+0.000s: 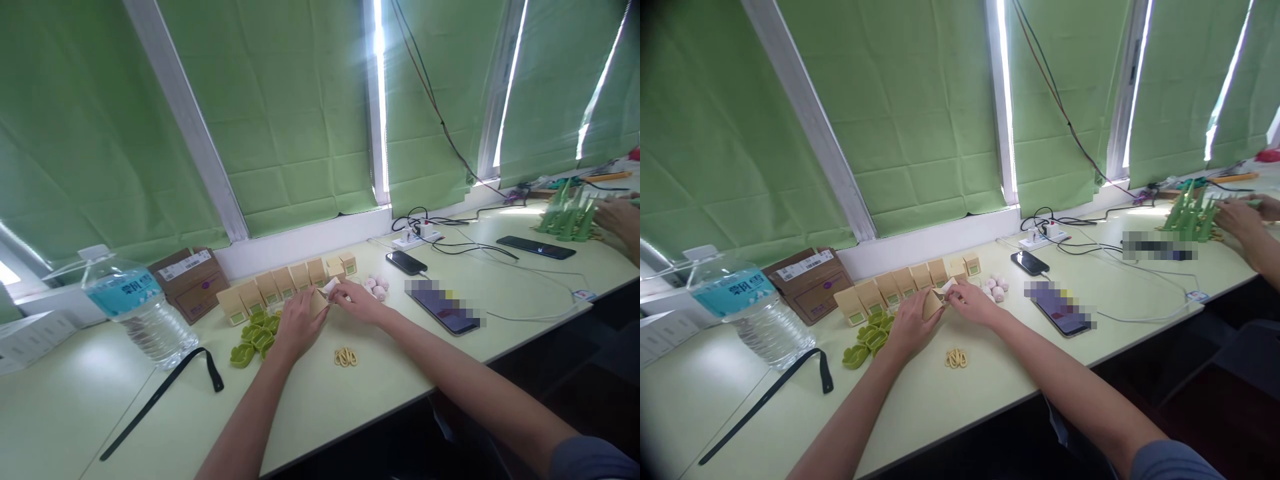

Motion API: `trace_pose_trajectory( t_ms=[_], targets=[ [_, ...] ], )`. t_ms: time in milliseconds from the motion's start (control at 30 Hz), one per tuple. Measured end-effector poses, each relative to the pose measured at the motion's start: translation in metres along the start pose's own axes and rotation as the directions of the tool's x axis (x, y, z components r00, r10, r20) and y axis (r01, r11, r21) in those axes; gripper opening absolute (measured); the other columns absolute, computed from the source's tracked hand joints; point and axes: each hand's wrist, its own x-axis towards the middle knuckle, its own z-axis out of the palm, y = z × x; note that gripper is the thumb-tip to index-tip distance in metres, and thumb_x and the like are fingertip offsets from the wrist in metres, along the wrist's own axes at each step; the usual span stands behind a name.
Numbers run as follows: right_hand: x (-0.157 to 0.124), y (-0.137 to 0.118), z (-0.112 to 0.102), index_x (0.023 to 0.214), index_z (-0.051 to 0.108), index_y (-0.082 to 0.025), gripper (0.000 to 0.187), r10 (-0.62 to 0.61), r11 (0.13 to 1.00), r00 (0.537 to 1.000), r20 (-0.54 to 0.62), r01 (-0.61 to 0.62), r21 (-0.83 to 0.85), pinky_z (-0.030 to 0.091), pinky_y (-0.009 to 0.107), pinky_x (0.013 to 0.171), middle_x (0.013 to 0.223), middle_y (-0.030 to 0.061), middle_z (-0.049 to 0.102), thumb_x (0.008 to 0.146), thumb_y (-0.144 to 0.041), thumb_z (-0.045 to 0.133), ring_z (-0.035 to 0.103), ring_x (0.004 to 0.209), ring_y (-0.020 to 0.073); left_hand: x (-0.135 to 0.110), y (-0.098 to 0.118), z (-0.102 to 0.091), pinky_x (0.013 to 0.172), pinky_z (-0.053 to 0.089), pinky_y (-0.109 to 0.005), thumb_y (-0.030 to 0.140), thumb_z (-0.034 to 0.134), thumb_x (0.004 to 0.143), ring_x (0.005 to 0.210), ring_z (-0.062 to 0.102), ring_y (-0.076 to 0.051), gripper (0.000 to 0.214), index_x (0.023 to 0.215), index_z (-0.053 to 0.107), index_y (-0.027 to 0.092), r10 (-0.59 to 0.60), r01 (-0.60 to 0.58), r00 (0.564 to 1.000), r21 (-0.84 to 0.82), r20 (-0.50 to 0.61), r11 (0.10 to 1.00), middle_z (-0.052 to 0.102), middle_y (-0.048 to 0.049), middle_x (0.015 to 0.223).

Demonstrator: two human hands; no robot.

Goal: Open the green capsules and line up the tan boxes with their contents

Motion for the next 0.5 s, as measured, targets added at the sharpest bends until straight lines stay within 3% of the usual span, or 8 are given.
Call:
trace_pose_trajectory(
  t_ms=[133,300,400,500],
  targets=[
    [0.0,0.0004,0.0002,0.108,0.072,-0.022,0.029,-0.001,1.0,1.0,-0.001,0.001,-0.026,0.048,0.033,0.083,0.103,0.0062,0.067,0.093,-0.018,0.048,0.063,0.094,0.0197,0.0005,-0.0006,0.0001,0.094,0.047,-0.046,0.045,0.058,0.093,0.113,0.061,-0.031,0.05,0.136,0.045,0.022,-0.002,0.002,1.0,-0.007,0.011,1.0,0.065,-0.0125,0.123],
    [0.0002,0.0033,0.0012,0.132,0.062,-0.024,0.042,-0.027,1.0,0.999,-0.043,0.027,-0.006,0.047,0.037,0.097,0.131,0.0073,0.063,0.093,-0.019,0.048,0.062,0.112,0.0221,0.0,-0.0028,0.0032,0.096,0.046,-0.047,0.046,0.059,0.092,0.115,0.06,-0.031,0.054,0.137,0.043,0.021,-0.004,0.004,1.0,-0.007,-0.01,1.0,0.064,-0.0127,0.125],
    [0.0,0.0043,0.0022,0.132,0.063,-0.025,0.044,0.001,1.0,1.0,-0.006,-0.001,-0.027,0.05,0.037,0.092,0.124,0.0078,0.066,0.091,-0.018,0.048,0.064,0.104,0.022,-0.0004,-0.0048,0.0033,0.096,0.047,-0.047,0.042,0.061,0.091,0.113,0.06,-0.031,0.054,0.138,0.043,0.022,0.04,-0.041,0.999,-0.002,-0.014,0.999,0.064,-0.012,0.121],
    [0.0,0.0049,0.0033,0.119,0.071,-0.025,0.037,0.019,0.999,1.0,0.015,-0.018,-0.035,0.05,0.036,0.087,0.11,0.0075,0.069,0.089,-0.018,0.053,0.065,0.098,0.022,-0.0004,-0.0047,0.0017,0.094,0.047,-0.045,0.036,0.064,0.09,0.11,0.059,-0.029,0.055,0.139,0.044,0.025,0.102,-0.102,0.995,0.002,-0.016,0.995,0.063,-0.0102,0.117]
  ],
)
